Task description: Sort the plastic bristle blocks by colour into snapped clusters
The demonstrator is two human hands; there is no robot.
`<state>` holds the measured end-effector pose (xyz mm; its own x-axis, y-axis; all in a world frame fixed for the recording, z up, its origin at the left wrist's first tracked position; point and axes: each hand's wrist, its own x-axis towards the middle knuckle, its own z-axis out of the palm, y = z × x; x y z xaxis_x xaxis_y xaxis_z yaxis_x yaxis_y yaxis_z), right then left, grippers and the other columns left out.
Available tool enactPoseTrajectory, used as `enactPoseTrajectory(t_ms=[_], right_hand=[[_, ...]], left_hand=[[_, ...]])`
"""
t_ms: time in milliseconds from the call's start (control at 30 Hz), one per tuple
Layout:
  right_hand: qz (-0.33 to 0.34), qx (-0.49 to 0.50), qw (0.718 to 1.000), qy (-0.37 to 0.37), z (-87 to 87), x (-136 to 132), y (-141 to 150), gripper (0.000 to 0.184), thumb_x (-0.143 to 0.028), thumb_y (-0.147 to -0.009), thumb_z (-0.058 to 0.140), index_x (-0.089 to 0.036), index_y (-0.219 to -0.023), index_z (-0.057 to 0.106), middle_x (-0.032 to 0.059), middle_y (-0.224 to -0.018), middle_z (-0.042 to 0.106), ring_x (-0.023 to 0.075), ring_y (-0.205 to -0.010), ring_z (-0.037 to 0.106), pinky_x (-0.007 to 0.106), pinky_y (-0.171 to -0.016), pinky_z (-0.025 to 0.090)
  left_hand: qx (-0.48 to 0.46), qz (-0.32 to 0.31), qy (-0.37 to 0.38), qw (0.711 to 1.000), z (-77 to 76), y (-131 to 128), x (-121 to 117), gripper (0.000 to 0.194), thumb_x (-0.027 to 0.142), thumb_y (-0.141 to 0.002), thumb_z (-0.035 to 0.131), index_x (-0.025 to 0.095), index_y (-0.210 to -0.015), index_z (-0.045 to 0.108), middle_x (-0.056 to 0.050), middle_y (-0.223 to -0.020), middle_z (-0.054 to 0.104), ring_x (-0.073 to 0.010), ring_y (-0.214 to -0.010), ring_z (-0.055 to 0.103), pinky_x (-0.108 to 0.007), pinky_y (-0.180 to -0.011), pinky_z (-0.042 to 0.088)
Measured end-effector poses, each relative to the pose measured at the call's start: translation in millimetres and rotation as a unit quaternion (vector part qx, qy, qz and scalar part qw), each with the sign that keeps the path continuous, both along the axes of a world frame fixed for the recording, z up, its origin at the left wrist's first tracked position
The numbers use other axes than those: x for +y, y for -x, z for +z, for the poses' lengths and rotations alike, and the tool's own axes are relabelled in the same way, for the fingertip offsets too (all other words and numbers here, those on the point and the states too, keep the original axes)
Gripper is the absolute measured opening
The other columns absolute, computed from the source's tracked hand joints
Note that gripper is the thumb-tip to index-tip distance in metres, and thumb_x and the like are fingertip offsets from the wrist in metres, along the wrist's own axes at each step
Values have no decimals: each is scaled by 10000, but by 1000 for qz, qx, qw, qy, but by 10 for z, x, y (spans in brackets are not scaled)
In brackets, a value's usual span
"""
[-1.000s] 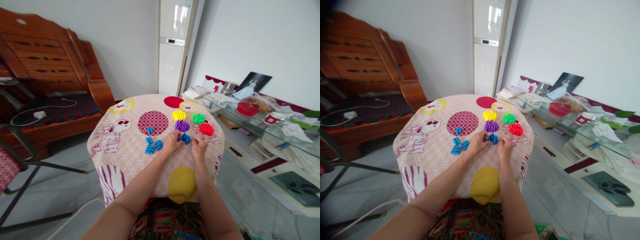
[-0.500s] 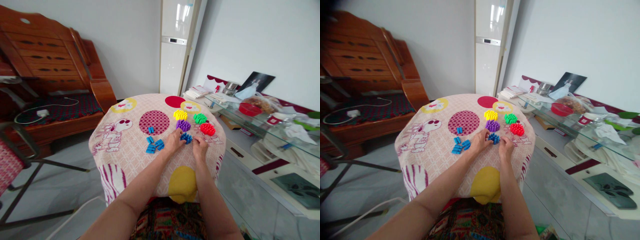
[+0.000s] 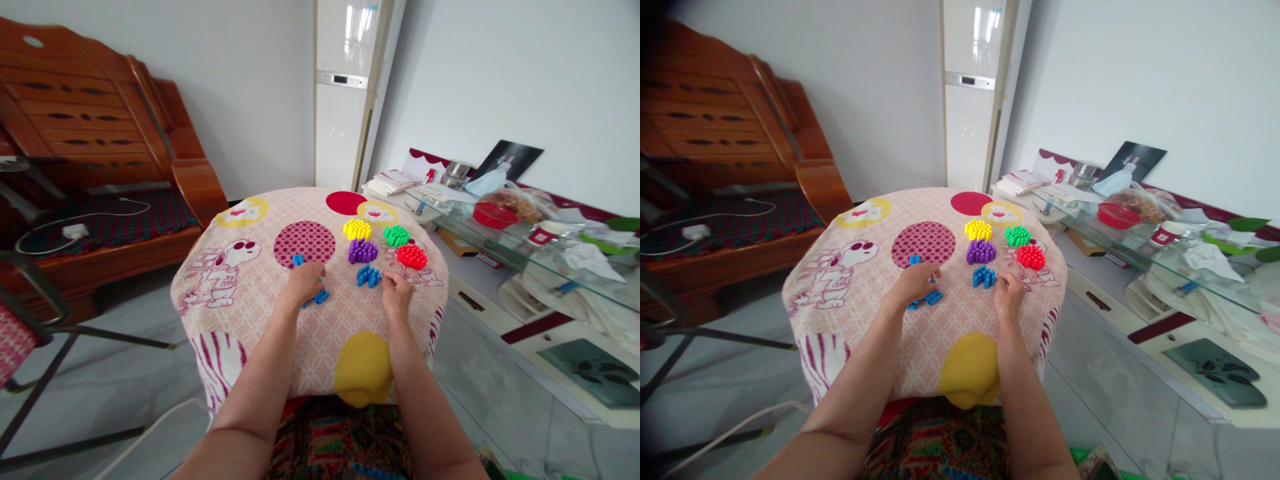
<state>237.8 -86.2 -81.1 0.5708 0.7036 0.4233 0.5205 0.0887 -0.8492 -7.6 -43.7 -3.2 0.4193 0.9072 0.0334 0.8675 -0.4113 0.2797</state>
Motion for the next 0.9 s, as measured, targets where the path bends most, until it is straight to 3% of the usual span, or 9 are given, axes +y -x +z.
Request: enactPoseTrajectory(t_ms=[100, 233, 433, 600, 900], right_hand=[[-1, -3, 1000, 4, 14, -8, 6, 265, -271, -715, 529, -180, -806, 760, 84, -824, 765, 236, -778, 671, 354, -779, 519], [-4, -5, 1000, 7, 33, -20, 16, 270, -266, -721, 528, -171, -816, 762, 96, -847, 766, 245, -801, 676, 369, -808, 518], [3, -14, 1000, 4, 34, -28, 15, 280, -263, -730, 525, -169, -840, 764, 101, -854, 766, 246, -816, 678, 367, -813, 517], [-1, -16, 1000, 3, 31, -28, 18, 300, -261, -731, 507, -170, -851, 767, 102, -869, 770, 243, -826, 679, 365, -824, 517], [-4, -17, 1000, -2, 40, -33, 26, 289, -275, -725, 516, -183, -828, 770, 89, -851, 773, 243, -818, 678, 355, -811, 517]], left_hand=[[-55, -5, -25, 998, -11, -123, -38, 304, 106, -810, 576, 184, -1096, 643, -71, -1009, 713, -216, -979, 651, -311, -851, 475], [-125, -59, -39, 990, -19, -350, -129, 312, 107, -817, 570, 185, -1118, 602, -49, -961, 690, -191, -902, 645, -301, -815, 479], [-173, -126, -44, 976, -148, -654, -253, 197, 126, -761, 646, 179, -945, 600, -44, -931, 667, -197, -869, 623, -304, -784, 481], [-184, -128, -57, 973, -248, -734, -291, 184, 72, -750, 602, 181, -897, 591, -47, -899, 651, -194, -854, 612, -294, -764, 474], [-215, -74, -57, 972, -243, -756, -320, 226, 110, -773, 633, 190, -971, 561, -37, -923, 658, -192, -864, 632, -297, -776, 486]])
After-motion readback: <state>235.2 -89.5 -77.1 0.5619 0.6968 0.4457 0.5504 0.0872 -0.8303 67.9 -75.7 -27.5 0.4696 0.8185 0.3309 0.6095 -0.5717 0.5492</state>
